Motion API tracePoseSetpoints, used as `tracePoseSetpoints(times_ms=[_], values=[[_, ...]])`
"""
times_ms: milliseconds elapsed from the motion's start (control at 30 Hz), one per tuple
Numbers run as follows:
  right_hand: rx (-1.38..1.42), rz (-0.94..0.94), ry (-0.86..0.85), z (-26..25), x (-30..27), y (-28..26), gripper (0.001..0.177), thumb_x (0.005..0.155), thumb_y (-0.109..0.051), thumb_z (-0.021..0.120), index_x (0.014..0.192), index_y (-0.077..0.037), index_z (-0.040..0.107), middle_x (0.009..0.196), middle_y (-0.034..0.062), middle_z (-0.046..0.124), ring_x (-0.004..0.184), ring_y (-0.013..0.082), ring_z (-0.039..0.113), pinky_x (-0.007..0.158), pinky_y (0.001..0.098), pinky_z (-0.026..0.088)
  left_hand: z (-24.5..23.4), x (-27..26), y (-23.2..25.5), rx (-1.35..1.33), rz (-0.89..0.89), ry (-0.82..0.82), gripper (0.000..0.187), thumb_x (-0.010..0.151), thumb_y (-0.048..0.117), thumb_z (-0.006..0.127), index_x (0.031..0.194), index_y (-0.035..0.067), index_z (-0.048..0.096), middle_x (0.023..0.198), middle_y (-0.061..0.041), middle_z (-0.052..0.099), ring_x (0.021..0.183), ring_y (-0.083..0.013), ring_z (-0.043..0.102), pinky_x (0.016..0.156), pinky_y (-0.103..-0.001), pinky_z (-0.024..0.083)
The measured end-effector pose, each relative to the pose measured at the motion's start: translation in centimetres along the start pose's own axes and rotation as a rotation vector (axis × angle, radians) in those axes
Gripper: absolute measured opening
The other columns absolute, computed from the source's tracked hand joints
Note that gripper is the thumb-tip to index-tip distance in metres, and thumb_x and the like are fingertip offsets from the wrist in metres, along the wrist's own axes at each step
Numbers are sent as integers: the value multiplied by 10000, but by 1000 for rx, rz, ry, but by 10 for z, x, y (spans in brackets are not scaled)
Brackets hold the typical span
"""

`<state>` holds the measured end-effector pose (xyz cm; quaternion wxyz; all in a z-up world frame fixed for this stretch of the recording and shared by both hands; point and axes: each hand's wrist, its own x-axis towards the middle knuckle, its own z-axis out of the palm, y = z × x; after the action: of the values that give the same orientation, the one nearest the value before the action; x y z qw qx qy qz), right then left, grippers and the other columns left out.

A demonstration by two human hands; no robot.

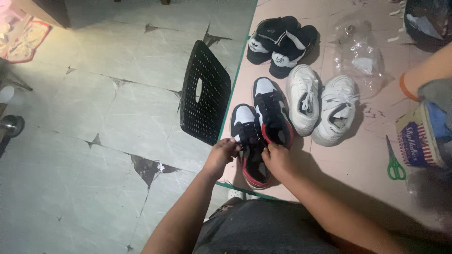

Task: The person unlaces and then re-laces two pairs of sneakers on a tiled floor. They first work on a black-and-red pair, removing the laces and threading them back through the eyelets, then move to a white pair and repeat the process. The hands are visible throughout, manipulating the laces and shoes directly.

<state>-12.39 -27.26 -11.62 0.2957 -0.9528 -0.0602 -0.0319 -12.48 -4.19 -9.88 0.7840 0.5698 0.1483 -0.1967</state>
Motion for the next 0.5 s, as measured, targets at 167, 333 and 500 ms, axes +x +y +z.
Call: tracePoseSetpoints(times_ms=[167, 333, 500], values=[[-91, -8, 2, -16, -4, -24, 259, 902, -276, 674, 901, -19, 702, 902, 235, 712, 781, 431, 698, 693, 522, 561, 9, -8, 19, 644, -29, 7, 440, 955, 435, 688, 1023, 0, 697, 779, -106, 708, 725, -202, 696, 670, -334, 545], [-266, -29, -17, -32, -8, -49, 303, 951, -356, 636, 952, -60, 699, 957, 190, 723, 787, 383, 722, 733, 485, 585, 10, -2, 23, 1141, 188, 2, 405, 894, 385, 730, 1072, 22, 715, 838, -135, 723, 768, -258, 706, 677, -381, 551], [-372, 99, -104, -32, -13, -57, 293, 968, -358, 576, 987, -86, 682, 1021, 142, 723, 761, 403, 714, 676, 530, 572, -12, 14, 17, 814, 11, -274, 248, 917, 221, 652, 1000, 6, 741, 756, -115, 734, 684, -228, 718, 648, -369, 577]])
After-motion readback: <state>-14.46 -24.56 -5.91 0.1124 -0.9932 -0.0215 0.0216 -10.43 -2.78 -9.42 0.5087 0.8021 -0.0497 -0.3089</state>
